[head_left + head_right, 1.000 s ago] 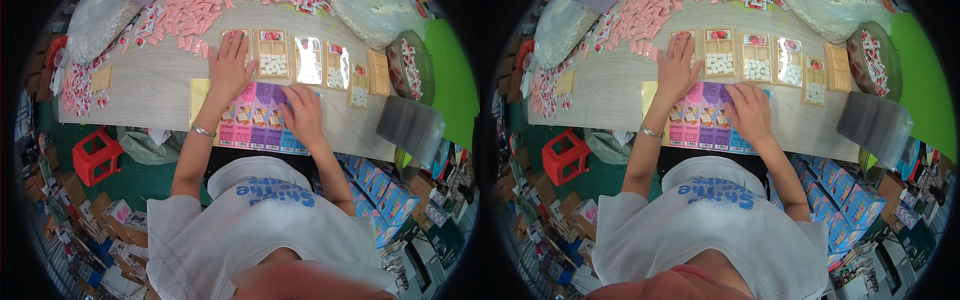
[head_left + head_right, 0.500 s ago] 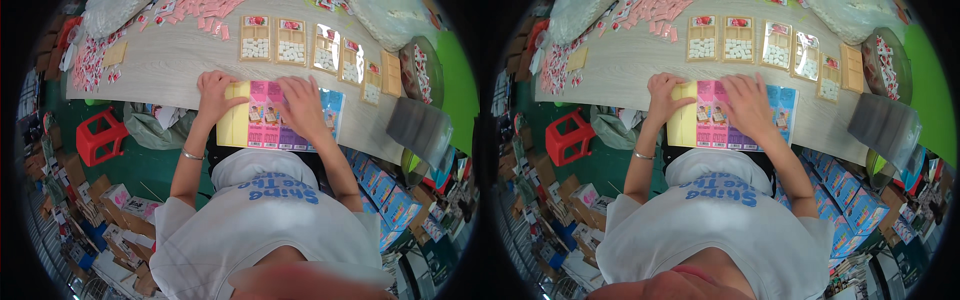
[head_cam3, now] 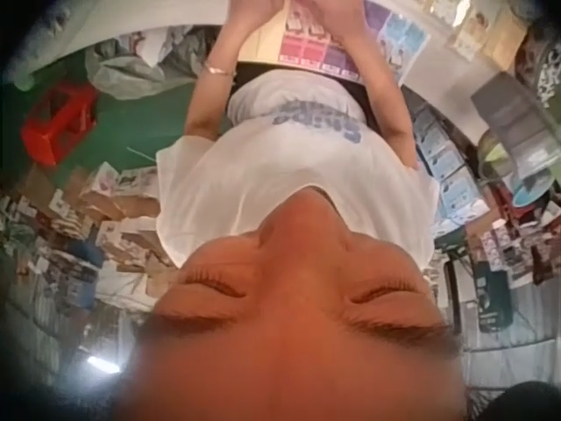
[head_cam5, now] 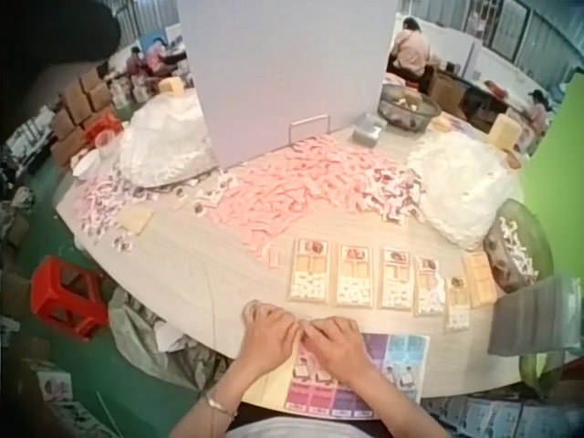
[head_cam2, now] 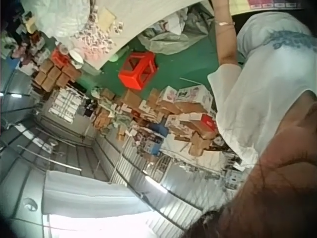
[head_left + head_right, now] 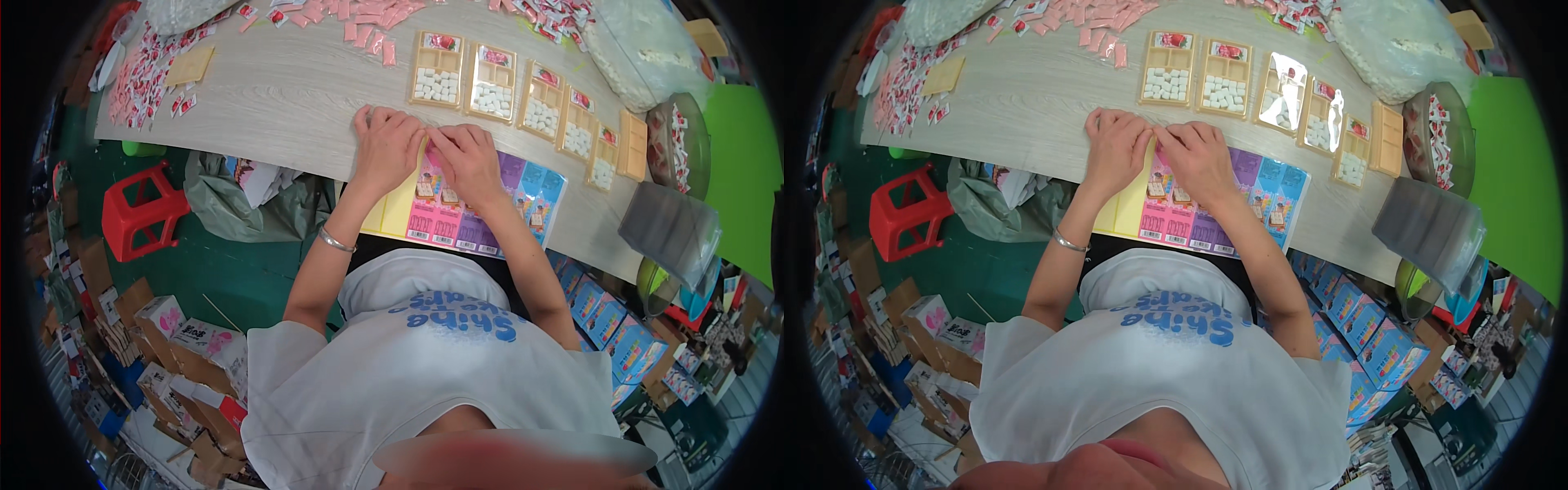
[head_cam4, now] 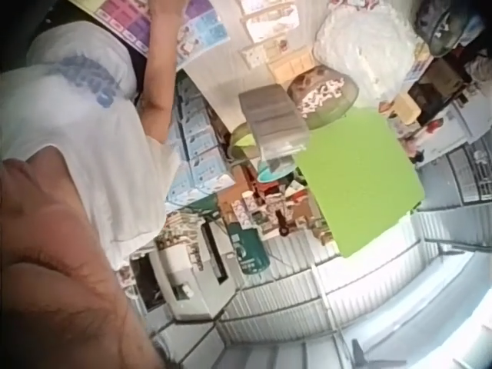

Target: Packaging small white toy components into clear bags and then placing them inside themed cardboard sleeves.

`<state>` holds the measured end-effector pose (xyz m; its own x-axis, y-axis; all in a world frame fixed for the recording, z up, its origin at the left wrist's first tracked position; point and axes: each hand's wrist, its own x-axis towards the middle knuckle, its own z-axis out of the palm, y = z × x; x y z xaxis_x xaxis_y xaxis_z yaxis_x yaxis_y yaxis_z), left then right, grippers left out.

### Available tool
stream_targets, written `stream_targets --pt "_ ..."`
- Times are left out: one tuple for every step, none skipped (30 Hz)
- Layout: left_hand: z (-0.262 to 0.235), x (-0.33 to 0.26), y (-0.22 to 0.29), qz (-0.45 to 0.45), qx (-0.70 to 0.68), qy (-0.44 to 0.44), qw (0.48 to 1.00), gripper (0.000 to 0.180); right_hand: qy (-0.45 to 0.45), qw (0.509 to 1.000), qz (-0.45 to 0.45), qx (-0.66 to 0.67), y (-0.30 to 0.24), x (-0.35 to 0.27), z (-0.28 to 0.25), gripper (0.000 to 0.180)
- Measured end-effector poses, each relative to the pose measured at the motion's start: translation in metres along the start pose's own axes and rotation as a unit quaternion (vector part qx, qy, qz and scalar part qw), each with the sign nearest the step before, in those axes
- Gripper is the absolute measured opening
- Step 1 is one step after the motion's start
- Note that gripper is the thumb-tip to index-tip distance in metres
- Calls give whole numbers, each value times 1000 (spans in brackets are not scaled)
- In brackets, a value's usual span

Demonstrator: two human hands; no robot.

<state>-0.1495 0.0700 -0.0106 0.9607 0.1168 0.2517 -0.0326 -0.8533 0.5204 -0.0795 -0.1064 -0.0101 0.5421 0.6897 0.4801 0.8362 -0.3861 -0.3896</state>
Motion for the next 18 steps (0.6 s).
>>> stream_targets --pt "1 1 0 7 3 3 1000 9 -3 1000 1 2 0 -4 0 32" --pt "2 0 0 14 8 7 1000 10 0 1000 -13 -19 1 -11 -2 32" --pt "5 1 -1 11 8 9 1000 10 5 999 -29 -41 3 -12 -4 32" --pt "8 1 -2 14 21 11 1000 10 4 999 -32 -39 4 -11 -2 32" --pt "10 1 -3 18 34 13 999 10 18 998 -37 -48 4 -10 -1 30" --pt "9 1 -2 15 34 13 999 10 30 997 -41 -57 4 -11 -2 27" --pt "9 2 -2 19 27 11 999 10 28 997 -42 -56 6 -9 -1 27" --pt "8 4 -1 24 20 9 999 9 39 997 -41 -53 9 -5 1 25" --pt "8 4 -2 21 20 8 1000 9 49 997 -39 -49 10 -2 3 22" --pt "9 6 -3 28 33 20 999 11 47 997 -38 -48 10 1 4 22" --pt "9 7 -3 35 45 33 998 13 44 997 -36 -45 10 4 5 18" --pt "10 7 -4 35 44 33 998 13 42 998 -35 -43 11 8 5 14" --pt "11 8 -4 32 38 36 998 18 42 998 -35 -45 9 8 -2 14" --pt "12 9 -5 31 31 40 998 23 -9 999 -38 -28 6 3 -15 13" --pt "13 12 -7 34 30 42 998 23 -57 997 -43 -13 -1 1 -31 12" --pt "16 12 -9 28 34 48 998 27 -163 985 -40 38 -15 2 -63 11" --pt "17 12 -11 23 39 53 998 32 -266 959 -35 89 -33 0 -104 10" --pt "18 12 -12 23 39 57 997 32 -314 928 -32 198 -43 -9 -136 12"
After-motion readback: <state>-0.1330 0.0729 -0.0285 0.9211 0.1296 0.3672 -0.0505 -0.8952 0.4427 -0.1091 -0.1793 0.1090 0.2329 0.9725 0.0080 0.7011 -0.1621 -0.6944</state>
